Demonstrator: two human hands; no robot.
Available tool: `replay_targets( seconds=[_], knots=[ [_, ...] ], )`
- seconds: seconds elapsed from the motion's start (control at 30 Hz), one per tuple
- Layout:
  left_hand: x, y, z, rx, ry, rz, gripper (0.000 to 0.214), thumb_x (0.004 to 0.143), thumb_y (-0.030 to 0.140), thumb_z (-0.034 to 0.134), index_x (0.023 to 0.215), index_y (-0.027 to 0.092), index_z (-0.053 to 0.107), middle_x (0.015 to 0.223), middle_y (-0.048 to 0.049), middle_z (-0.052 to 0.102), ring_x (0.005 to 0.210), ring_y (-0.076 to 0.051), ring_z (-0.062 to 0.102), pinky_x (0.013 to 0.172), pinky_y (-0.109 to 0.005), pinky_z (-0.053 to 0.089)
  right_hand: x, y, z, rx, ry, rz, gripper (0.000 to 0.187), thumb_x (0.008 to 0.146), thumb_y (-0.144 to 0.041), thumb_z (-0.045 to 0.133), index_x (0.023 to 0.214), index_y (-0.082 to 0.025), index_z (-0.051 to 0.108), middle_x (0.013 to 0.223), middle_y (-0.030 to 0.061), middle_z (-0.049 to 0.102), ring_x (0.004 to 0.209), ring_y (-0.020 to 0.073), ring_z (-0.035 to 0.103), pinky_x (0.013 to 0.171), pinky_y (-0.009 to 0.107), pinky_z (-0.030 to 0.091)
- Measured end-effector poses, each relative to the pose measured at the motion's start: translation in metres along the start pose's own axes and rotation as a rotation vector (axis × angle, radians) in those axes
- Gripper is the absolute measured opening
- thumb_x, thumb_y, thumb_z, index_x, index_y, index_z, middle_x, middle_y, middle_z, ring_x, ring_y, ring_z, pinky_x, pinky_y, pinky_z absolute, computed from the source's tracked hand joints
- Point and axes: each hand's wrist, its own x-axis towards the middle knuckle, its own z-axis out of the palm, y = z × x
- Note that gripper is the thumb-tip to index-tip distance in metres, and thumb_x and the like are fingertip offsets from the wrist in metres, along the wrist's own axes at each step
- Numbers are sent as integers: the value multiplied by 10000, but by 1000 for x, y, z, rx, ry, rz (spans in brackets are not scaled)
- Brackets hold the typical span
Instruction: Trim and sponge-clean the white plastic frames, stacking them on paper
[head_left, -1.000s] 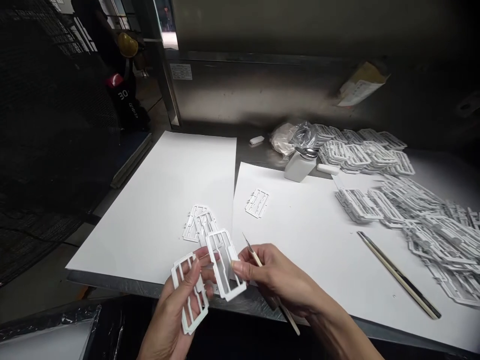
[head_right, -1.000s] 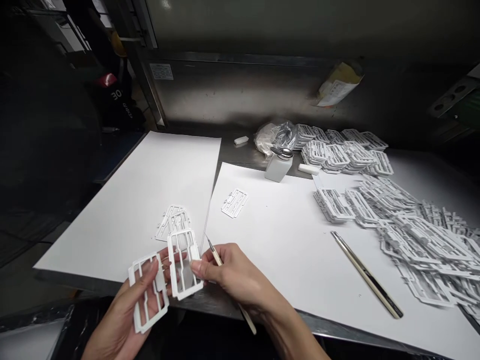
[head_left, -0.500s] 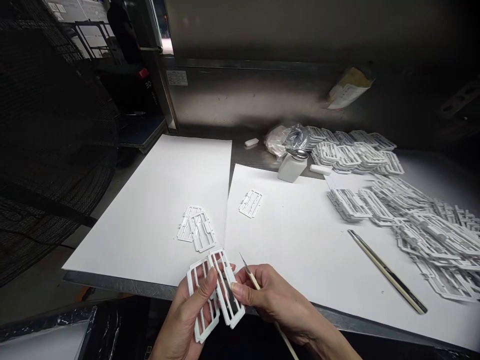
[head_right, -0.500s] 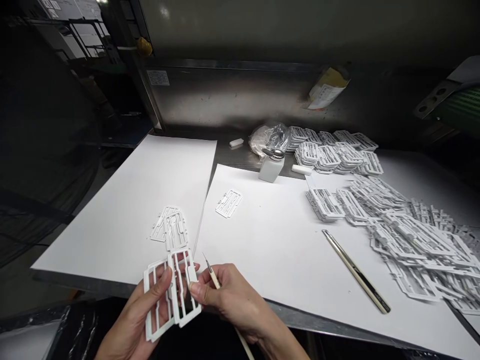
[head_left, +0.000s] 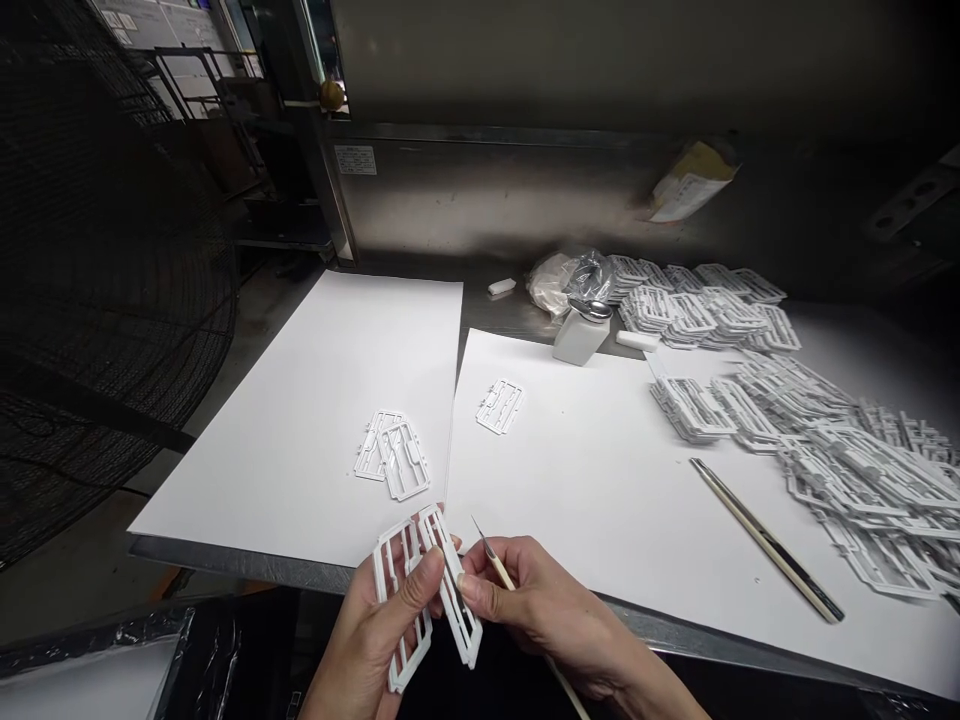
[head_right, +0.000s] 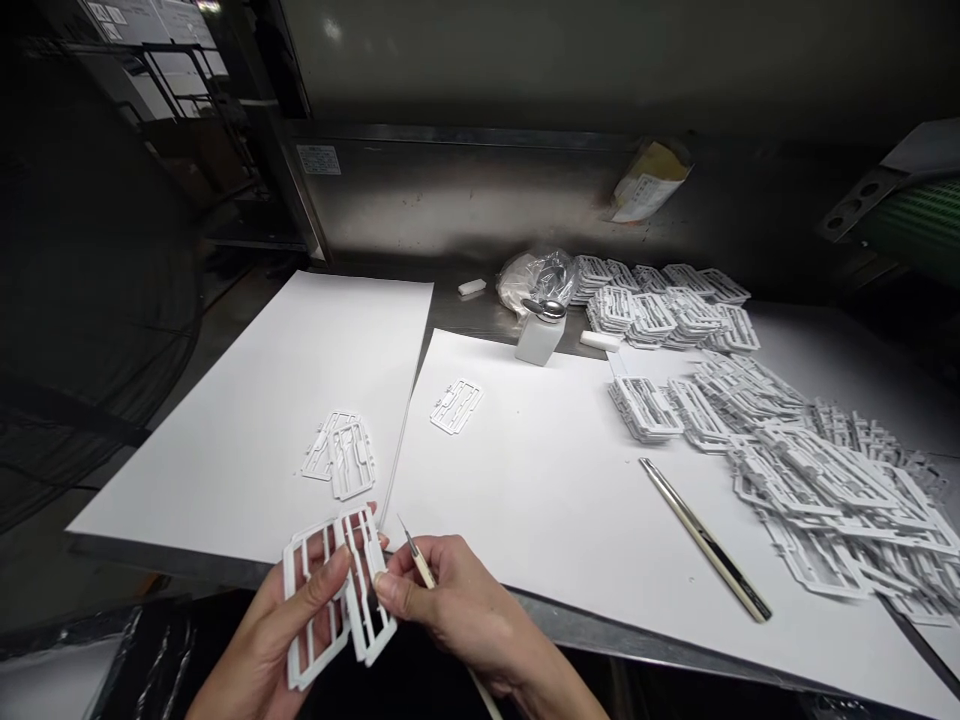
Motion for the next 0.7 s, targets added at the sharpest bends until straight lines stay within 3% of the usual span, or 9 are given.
replay_targets(
  seconds=[0.17,0.33,0.47,0.7],
  knots=[
    [0,-2,0,67,52,23,562,652,332,801,1167,192,623,985,-72,729,1009,-267,647,929,-376,459,0,1,3,4,-26,-4,363,761,-483,719,755,-153,568,572,-84,364,477,56,176,455,231,131],
    [4,-5,-4,153,-43,98,488,666,372,784,1100,194,652,867,-43,704,931,-250,647,845,-342,477,-1,2,6,9,-30,6,375,749,-493,725,735,-157,560,566,-89,341,483,57,169,465,231,148],
    [7,-7,-7,189,-53,122,484,662,382,784,1087,192,651,894,-48,685,959,-256,635,908,-375,448,-2,2,7,9,-42,-3,368,757,-494,717,754,-150,586,568,-85,334,490,61,182,470,224,164],
    [1,-7,-5,184,-10,126,539,628,368,806,1109,192,641,792,-36,677,898,-265,657,901,-399,465,-3,7,8,-3,-28,-72,319,801,-443,690,778,-135,606,660,-42,446,608,90,341,589,213,295]
  ],
)
